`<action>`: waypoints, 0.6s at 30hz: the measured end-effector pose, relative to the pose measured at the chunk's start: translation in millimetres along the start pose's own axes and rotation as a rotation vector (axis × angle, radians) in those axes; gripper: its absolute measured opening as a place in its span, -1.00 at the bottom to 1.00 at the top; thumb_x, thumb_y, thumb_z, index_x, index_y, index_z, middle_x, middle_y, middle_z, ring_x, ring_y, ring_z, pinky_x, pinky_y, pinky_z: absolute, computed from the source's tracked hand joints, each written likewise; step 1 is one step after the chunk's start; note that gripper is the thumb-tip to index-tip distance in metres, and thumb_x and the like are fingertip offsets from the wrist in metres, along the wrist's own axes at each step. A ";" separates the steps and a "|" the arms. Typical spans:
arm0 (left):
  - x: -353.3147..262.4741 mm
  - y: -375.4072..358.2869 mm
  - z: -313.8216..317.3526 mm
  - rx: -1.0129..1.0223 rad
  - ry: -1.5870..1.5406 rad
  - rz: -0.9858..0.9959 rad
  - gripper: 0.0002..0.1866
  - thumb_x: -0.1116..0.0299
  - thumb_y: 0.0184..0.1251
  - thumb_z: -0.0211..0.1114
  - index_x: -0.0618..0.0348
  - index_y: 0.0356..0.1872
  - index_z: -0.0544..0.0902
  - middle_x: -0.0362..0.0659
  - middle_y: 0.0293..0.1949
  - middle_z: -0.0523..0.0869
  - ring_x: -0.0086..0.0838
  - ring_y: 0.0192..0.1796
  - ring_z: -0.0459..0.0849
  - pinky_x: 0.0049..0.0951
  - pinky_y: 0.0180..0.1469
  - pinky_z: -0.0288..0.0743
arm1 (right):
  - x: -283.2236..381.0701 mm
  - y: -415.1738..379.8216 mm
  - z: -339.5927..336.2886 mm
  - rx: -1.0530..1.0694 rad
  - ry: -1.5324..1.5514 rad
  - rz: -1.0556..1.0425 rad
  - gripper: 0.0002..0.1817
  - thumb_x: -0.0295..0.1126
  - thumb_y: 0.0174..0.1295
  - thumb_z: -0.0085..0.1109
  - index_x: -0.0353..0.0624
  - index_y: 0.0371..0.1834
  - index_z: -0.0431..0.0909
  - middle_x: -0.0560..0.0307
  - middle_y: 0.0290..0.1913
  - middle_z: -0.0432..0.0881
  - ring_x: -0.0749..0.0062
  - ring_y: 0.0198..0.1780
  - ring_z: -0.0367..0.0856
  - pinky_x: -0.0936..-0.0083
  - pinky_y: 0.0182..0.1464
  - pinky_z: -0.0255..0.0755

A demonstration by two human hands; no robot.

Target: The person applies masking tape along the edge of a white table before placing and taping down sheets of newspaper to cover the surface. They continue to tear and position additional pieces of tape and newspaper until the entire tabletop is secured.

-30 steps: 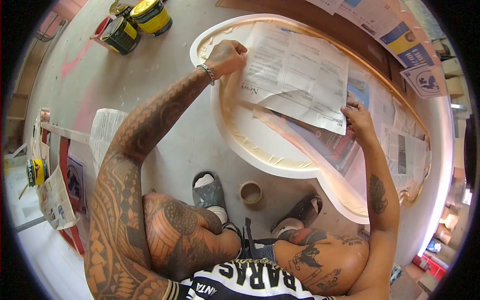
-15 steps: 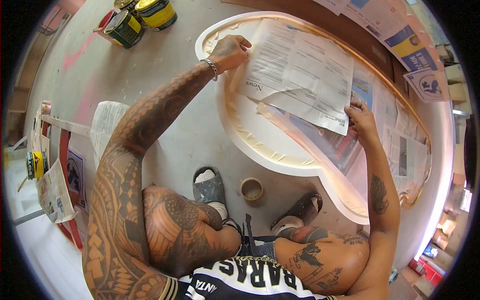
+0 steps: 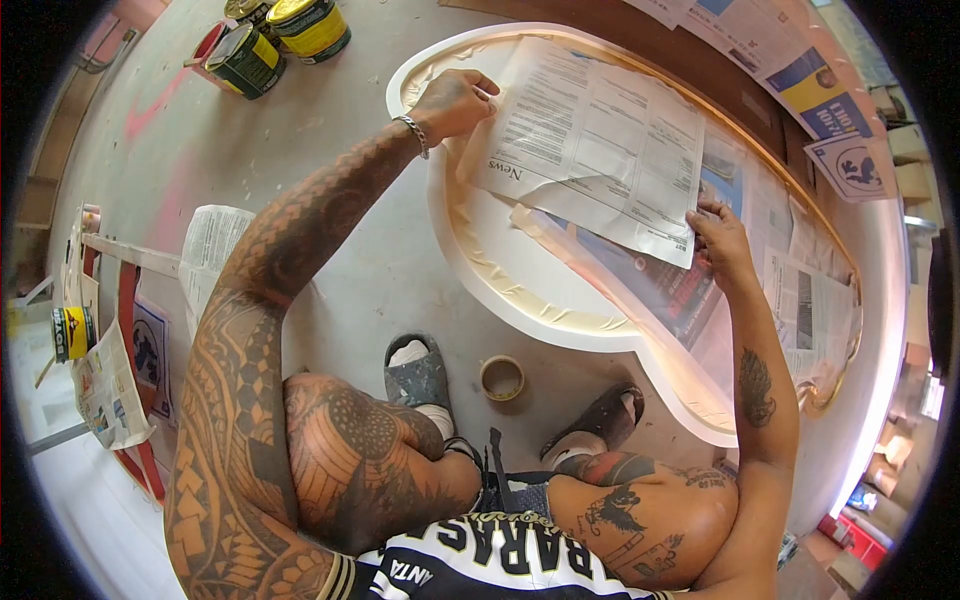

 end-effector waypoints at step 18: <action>16.8 2.3 2.9 0.094 -0.148 -0.155 -0.72 0.46 0.37 0.41 0.30 0.07 0.76 -0.14 -0.08 0.78 -0.52 -0.11 0.73 -0.55 0.03 0.67 | -1.1 2.0 -0.6 0.030 0.036 0.015 -0.51 -0.40 0.33 0.38 -0.38 0.24 0.44 0.01 -0.22 0.72 0.52 -0.43 0.66 0.62 -0.40 0.55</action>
Point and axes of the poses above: each hand's wrist, its own y-axis towards the middle knuckle, its own z-axis out of the palm, x = y × z, the point moved 8 cm from there along y, towards the middle knuckle
